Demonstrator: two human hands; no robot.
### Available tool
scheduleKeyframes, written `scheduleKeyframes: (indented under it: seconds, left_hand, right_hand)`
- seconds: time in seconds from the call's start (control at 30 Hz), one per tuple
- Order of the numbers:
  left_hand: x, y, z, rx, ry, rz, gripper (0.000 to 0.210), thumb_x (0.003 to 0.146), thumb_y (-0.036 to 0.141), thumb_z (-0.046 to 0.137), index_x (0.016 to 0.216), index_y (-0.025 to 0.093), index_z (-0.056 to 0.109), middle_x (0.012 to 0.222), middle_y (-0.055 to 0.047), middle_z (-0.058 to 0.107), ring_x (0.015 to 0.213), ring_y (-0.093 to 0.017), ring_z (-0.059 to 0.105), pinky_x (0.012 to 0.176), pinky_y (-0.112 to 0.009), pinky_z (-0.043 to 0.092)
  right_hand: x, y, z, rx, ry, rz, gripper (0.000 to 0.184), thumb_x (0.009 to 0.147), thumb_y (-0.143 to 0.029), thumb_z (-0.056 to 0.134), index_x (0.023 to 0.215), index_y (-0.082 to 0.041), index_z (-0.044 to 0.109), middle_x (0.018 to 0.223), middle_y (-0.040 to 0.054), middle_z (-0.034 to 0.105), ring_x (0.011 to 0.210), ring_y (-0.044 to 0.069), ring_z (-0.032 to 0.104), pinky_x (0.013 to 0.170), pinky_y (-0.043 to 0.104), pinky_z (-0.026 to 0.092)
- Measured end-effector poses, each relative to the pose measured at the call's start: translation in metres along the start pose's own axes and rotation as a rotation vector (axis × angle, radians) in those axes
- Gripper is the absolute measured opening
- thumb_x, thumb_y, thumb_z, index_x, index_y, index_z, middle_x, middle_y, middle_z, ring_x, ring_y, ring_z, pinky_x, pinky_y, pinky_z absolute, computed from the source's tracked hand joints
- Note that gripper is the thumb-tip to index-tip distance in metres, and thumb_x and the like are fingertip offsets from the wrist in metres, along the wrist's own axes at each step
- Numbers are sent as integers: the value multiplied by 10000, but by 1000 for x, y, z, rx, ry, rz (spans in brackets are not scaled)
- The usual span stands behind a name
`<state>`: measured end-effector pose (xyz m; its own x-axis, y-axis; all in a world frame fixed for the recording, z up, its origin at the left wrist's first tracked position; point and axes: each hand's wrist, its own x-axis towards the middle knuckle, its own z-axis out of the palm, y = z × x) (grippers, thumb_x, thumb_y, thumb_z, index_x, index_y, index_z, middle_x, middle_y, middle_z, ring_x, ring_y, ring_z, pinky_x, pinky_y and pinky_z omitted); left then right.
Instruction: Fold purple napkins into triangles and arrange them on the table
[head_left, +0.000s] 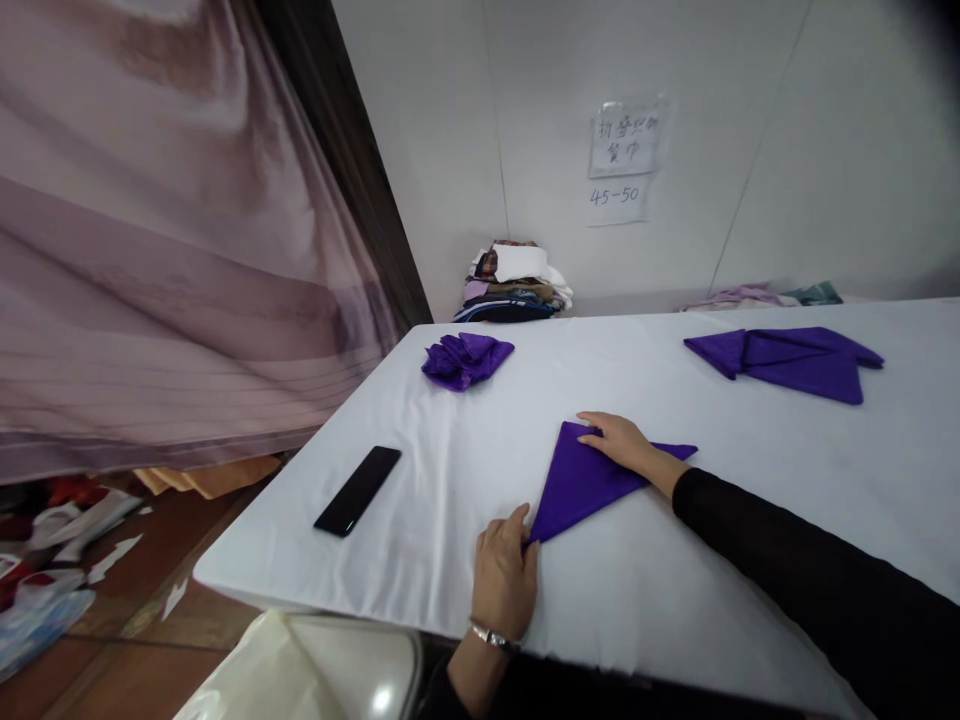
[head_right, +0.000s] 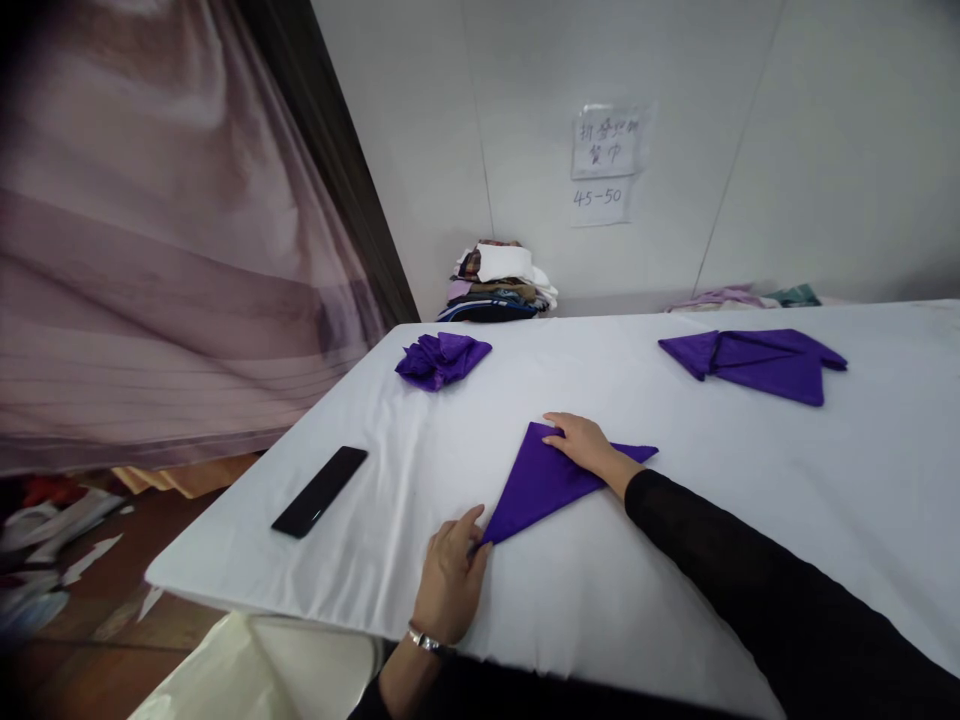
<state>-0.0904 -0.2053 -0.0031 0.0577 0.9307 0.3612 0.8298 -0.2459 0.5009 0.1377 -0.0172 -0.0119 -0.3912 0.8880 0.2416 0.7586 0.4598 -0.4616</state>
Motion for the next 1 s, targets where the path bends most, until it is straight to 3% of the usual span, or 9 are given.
scheduleKeyframes:
  seconds: [0.3, 0.5, 0.67, 0.8, 0.9, 1.0]
  left_hand:
    - [-8, -2, -13, -17, 6, -36, 414, 739, 55, 455, 1122, 212, 481, 817, -1, 624, 803, -170, 561, 777, -376, 449]
    - [-8, 5, -16, -65, 45, -103, 229, 784, 192, 529, 1012, 207, 536, 868, -15, 614, 853, -173, 554, 786, -356, 436]
    - [1, 16, -12, 62, -62, -37, 112, 777, 140, 523, 834, 216, 582, 810, -4, 608, 815, -168, 539, 753, -334, 415]
    - [4, 14, -19, 134, -126, -55, 150, 766, 85, 485, 726, 205, 566, 728, -3, 587, 754, -167, 529, 695, -317, 410]
    - [15, 18, -25, 140, -111, -44, 116, 771, 117, 499, 776, 207, 572, 778, -10, 607, 791, -180, 538, 715, -337, 421]
    - [41, 37, -21, 78, -71, 69, 118, 802, 183, 503, 891, 212, 575, 901, -25, 627, 890, -183, 546, 807, -365, 426]
  right_hand:
    - [-2, 2, -2, 57, -26, 9, 428, 796, -405, 542, 1202, -271, 527, 1184, 31, 589, 1000, 236, 580, 871, 385, 439]
    - [-1, 7, 1, 43, -41, 1, 430, 798, -426, 529, 1195, -259, 526, 1176, 40, 588, 1004, 238, 573, 871, 383, 435]
    - [-1, 6, 2, 40, -24, -10, 438, 800, -417, 530, 1195, -229, 525, 1181, 53, 585, 1005, 232, 572, 871, 370, 432]
    - [-1, 4, 1, 48, -17, -13, 416, 805, -399, 526, 1196, -258, 522, 1159, 37, 593, 987, 223, 575, 846, 360, 441]
    - [-1, 4, 2, 35, -11, -29, 422, 808, -400, 522, 1203, -253, 518, 1135, 48, 594, 989, 226, 565, 834, 350, 441]
    - [-1, 3, 2, 34, 9, -70, 432, 807, -386, 528, 1210, -231, 513, 1120, 63, 593, 992, 226, 557, 840, 345, 434]
